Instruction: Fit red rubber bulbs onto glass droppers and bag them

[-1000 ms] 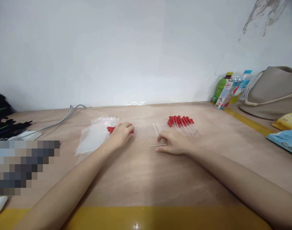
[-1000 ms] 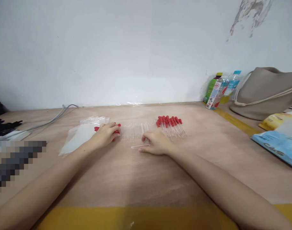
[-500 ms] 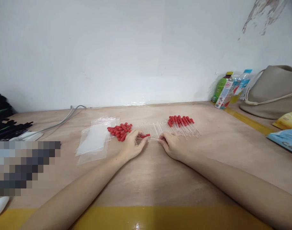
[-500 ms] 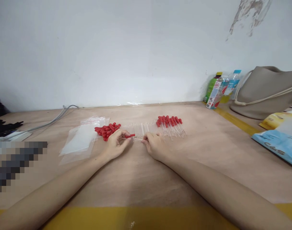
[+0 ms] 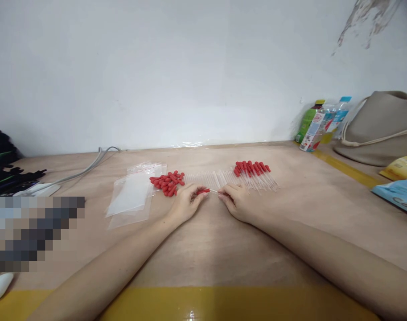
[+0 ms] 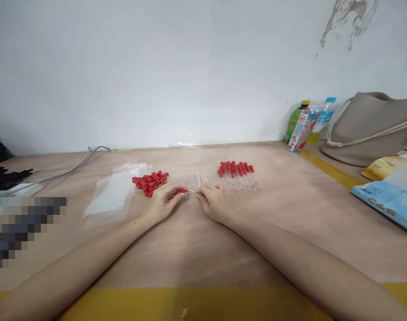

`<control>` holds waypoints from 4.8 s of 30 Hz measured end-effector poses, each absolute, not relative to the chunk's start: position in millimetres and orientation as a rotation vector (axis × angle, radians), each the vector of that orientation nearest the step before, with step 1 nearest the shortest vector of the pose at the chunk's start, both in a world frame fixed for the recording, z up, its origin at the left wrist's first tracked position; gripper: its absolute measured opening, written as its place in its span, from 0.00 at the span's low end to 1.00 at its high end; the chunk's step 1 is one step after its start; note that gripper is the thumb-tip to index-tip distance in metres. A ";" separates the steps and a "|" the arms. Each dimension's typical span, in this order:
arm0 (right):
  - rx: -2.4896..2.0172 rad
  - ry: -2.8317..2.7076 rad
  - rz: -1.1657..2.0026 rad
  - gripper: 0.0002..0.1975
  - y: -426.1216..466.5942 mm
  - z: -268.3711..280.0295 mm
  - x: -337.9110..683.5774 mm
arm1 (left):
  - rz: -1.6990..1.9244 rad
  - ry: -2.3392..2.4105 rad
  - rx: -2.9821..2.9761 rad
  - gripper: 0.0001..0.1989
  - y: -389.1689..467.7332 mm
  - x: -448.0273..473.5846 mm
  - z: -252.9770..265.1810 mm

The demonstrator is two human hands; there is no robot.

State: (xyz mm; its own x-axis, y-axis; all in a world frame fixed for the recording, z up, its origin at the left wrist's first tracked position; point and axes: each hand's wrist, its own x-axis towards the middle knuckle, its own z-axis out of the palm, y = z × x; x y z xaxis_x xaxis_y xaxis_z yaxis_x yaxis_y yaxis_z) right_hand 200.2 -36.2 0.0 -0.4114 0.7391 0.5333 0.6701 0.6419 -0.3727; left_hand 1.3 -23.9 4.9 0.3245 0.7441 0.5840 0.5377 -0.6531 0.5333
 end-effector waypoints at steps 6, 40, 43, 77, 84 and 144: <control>-1.020 -2.226 0.148 0.08 -33.8 2.3 204.0 | 1.174 1.131 2.437 0.07 -21.5 -1.4 3.9; -0.929 -2.479 -0.093 0.12 -30.7 4.9 198.5 | 0.997 0.895 2.638 0.07 -27.1 -1.7 1.2; -0.945 -2.497 -0.046 0.12 -31.7 7.9 196.5 | 0.982 0.882 2.650 0.06 -26.9 -1.3 2.8; -1.861 -1.685 -0.115 0.12 18.2 16.6 266.7 | 1.055 1.223 2.655 0.13 -26.6 0.9 6.6; -1.803 -1.901 -0.198 0.13 15.1 13.8 240.6 | 1.067 1.266 2.666 0.10 -25.6 0.2 6.1; -1.074 -2.205 0.022 0.12 -42.0 -1.9 215.8 | 0.899 1.116 2.629 0.08 -36.3 -4.8 15.0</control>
State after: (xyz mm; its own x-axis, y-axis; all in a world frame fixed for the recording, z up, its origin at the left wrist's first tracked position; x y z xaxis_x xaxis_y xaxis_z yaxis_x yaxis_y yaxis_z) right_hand 215.8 -42.0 -1.9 -0.4326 0.7030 0.5645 0.6919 0.6603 -0.2921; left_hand -4.8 -36.3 15.0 0.5442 0.6950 0.4699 0.6071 -0.7128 0.3512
